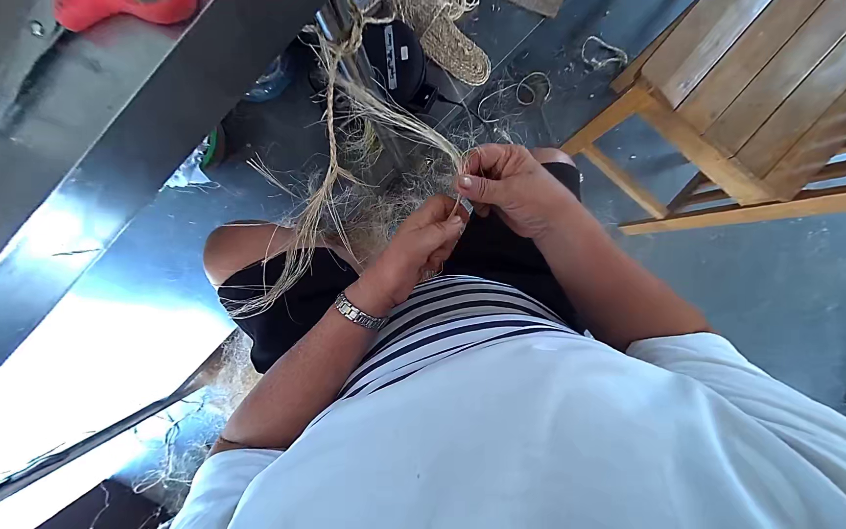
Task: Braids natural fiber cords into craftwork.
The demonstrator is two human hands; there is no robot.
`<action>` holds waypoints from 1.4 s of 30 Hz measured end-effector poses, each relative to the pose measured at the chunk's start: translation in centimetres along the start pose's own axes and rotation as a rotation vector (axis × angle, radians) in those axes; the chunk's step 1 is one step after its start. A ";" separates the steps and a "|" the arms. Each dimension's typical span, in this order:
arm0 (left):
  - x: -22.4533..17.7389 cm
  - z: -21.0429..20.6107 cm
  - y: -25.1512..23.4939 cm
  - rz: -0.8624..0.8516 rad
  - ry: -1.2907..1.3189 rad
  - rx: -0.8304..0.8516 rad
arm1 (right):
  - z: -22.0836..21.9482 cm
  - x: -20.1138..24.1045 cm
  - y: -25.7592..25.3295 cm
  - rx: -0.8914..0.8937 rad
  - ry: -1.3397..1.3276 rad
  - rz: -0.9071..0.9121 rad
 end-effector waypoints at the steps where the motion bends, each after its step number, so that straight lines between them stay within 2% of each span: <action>1: 0.0 0.3 0.0 -0.001 0.014 0.000 | 0.4 0.2 0.0 -0.023 -0.001 -0.013; 4: 0.4 0.5 0.0 0.058 -0.003 -0.045 | 1.1 0.6 0.3 -0.070 -0.022 -0.049; 7: 0.3 0.3 -0.2 0.081 0.008 -0.076 | 1.8 1.4 0.2 -0.141 -0.043 -0.010; 10: 0.1 0.6 -0.2 0.078 0.048 -0.101 | 4.1 3.6 0.2 -0.328 -0.210 0.062; 13: 0.5 0.7 -0.1 0.095 0.095 -0.124 | 8.6 6.3 0.8 -0.640 -0.323 0.282; 14: 0.7 0.8 -0.1 0.104 0.107 -0.135 | 10.3 7.2 1.4 -0.733 -0.279 0.385; 16: 0.8 0.9 -0.1 0.122 0.128 -0.162 | 11.9 9.0 3.0 -0.806 -0.053 0.539; 18: 0.8 1.1 -0.1 0.118 0.142 -0.183 | 10.3 9.7 4.2 -0.689 0.238 0.604; 21: 0.6 0.8 -0.4 0.106 0.096 -0.185 | 4.4 7.5 4.6 -0.271 0.566 0.575; 24: 0.4 0.4 -0.6 0.117 -0.020 -0.199 | 0.4 4.4 3.6 -0.090 0.716 0.415; 27: 0.3 0.4 -0.3 0.120 -0.121 -0.223 | -0.5 2.4 2.0 -0.046 0.717 0.269; 31: 0.5 0.7 0.1 0.107 -0.123 -0.202 | 0.1 2.3 0.9 -0.018 0.604 0.331; 36: 1.3 1.1 -0.2 0.144 -0.008 -0.207 | 7.5 6.4 1.5 -0.412 0.345 0.429; 38: 1.3 1.1 -0.4 0.145 0.020 -0.220 | 9.6 7.2 2.1 -0.502 0.299 0.412; 40: 1.1 0.9 -0.7 0.137 0.045 -0.229 | 8.9 6.5 2.6 -0.436 0.434 0.238; 42: 1.0 0.6 -0.9 0.123 0.040 -0.228 | 6.2 3.9 2.4 -0.265 0.535 0.084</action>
Point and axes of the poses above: each hand's wrist, its own y-axis away from the middle knuckle, its own z-axis out of the back of the hand, x = y × z, the point moved 6 cm from there along -y, towards the middle knuckle, and after that the axes turned 12 degrees about -y, right-handed, at the moved point
